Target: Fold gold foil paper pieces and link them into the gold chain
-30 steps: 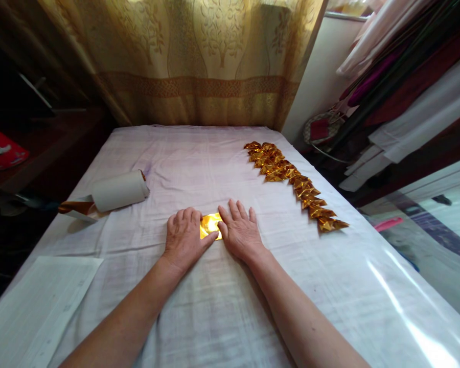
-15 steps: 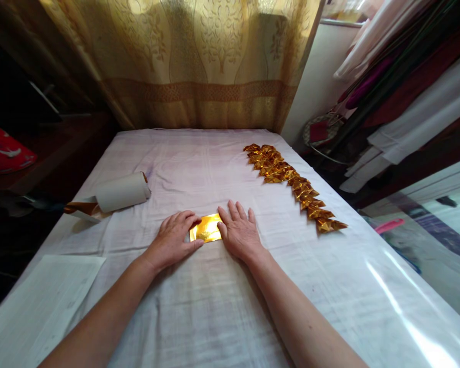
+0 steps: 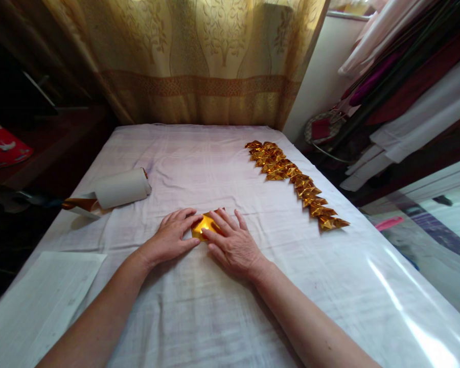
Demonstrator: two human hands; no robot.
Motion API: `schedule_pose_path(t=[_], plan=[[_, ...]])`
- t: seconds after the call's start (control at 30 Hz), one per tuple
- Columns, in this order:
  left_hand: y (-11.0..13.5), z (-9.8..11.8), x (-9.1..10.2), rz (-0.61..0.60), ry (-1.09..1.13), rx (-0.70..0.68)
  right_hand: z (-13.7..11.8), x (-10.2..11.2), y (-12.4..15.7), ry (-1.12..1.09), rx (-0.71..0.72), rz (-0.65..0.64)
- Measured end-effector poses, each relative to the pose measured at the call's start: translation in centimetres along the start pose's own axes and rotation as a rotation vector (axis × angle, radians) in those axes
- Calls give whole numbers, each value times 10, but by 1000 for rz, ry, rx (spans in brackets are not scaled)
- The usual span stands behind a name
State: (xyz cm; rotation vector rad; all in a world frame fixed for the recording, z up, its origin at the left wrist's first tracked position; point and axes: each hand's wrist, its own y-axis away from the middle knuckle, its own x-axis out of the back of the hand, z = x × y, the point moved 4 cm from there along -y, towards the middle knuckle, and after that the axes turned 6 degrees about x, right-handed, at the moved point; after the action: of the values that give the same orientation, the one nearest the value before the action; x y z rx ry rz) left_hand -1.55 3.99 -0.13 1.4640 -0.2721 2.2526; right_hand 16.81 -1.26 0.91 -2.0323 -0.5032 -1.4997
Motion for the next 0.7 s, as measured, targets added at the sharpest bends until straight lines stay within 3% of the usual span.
schedule_pose_path(t=[0.07, 0.2, 0.7], plan=[[0, 1, 1, -11, 2, 10, -8, -1, 7, -36, 44, -70], [0, 4, 4, -25, 6, 5, -6, 1, 19, -29, -52, -95], [-2, 4, 2, -33, -19, 37, 13, 10, 52, 149, -254, 104]])
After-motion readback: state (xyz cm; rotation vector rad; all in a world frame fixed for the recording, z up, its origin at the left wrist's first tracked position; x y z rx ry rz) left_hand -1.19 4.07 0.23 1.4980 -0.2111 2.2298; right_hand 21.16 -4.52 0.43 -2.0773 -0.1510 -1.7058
